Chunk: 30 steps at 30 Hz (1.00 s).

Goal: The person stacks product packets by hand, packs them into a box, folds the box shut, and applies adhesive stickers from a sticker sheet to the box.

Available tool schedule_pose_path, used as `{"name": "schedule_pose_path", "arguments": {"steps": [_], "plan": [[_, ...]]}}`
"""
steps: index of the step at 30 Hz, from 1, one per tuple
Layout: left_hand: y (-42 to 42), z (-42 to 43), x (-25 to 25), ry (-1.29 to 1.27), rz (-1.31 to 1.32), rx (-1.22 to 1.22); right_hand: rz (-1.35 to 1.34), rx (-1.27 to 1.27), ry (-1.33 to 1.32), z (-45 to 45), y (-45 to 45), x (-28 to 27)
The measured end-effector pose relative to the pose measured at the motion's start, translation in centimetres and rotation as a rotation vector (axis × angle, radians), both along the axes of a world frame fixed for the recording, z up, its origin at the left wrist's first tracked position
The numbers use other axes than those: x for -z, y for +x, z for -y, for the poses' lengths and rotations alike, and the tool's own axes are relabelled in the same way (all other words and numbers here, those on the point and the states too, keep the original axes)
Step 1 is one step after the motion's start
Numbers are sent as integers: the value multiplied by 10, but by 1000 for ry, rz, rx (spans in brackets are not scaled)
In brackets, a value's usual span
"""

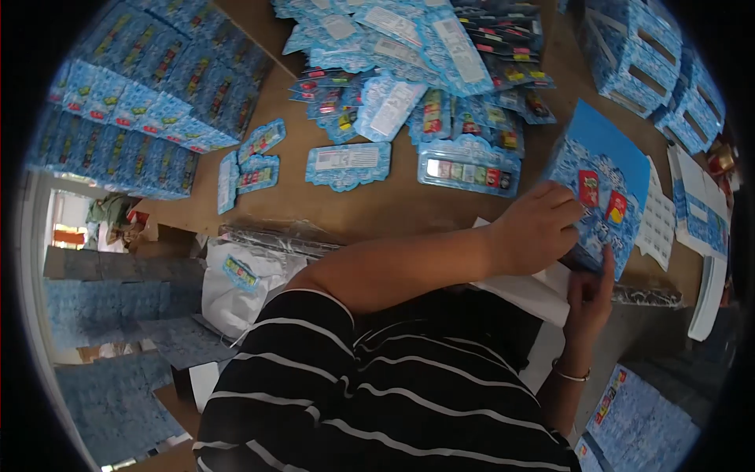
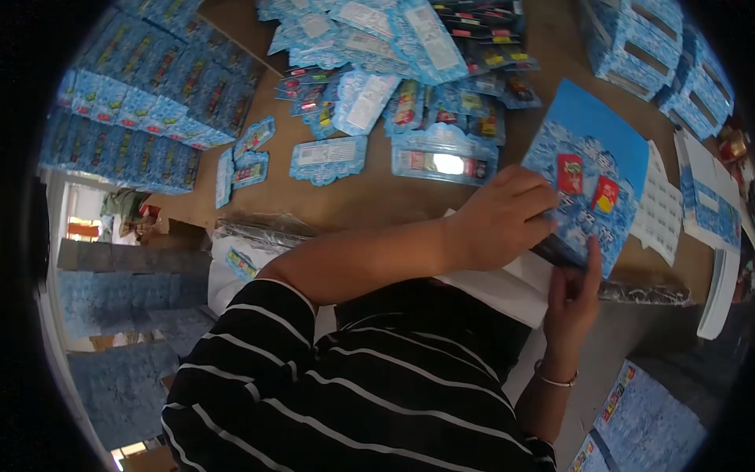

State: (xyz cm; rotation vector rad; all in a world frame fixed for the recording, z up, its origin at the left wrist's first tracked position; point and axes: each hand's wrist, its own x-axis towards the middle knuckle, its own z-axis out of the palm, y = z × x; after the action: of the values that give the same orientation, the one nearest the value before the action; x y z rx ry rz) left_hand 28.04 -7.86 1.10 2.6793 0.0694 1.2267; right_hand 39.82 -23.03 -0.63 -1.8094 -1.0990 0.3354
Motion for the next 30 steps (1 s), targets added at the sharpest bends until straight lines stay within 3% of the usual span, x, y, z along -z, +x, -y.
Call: {"name": "schedule_pose_path", "arguments": {"steps": [1, 3, 5, 7, 8, 9, 10, 13, 15, 16, 18, 19, 21, 22, 24, 26, 28, 29, 30], "plan": [[-10, -5, -2, 18, -15, -28, -52, 32, -18, 2, -1, 0], [-29, -12, -6, -400, -28, -225, -64, -4, 37, 8, 7, 8], [-34, -16, 21, -546, 29, -352, -39, 33, 149, 18, 8, 9], [-32, -10, 51, -859, -131, -133, 44, 132, 44, 33, 34, 25], [-35, -4, 33, -955, -287, -91, 32, 99, 77, 17, 21, 2], [-34, 0, 11, -1054, -446, -37, -60, 172, -131, 4, -5, -32], [-32, -1, -1, -1030, -438, -55, -146, 252, -343, -4, -18, -53], [-23, -18, -14, -1041, -552, -140, -173, 236, -361, -17, -16, -68], [-4, -47, -1, -1319, -538, -91, -201, 235, -412, -20, -15, -72], [13, -49, 17, -1322, -525, -83, -201, 249, -455, -15, -10, -73], [49, -34, 55, -1149, -113, -124, -179, 204, -410, -6, 17, -52], [57, -26, 60, -1162, -102, -117, -177, 150, -361, -2, 37, -32], [70, -8, 63, -940, -178, -438, -179, 40, -275, 7, 71, 4], [67, -6, 53, -965, -169, -437, -179, -21, -237, 12, 79, 10], [35, -20, 10, -1221, -440, -205, -140, -25, -251, 13, 69, 0], [-28, -29, -27, -967, -665, -133, -114, -36, -248, 14, 69, 2], [-109, -38, -32, -734, -354, -343, -10, 12, -296, 24, 86, 16], [-154, -59, -19, -623, -381, -647, -13, 5, -310, 25, 89, 19], [-205, -68, -39, -898, -257, -912, -24, 15, -290, 26, 91, 21]]}}
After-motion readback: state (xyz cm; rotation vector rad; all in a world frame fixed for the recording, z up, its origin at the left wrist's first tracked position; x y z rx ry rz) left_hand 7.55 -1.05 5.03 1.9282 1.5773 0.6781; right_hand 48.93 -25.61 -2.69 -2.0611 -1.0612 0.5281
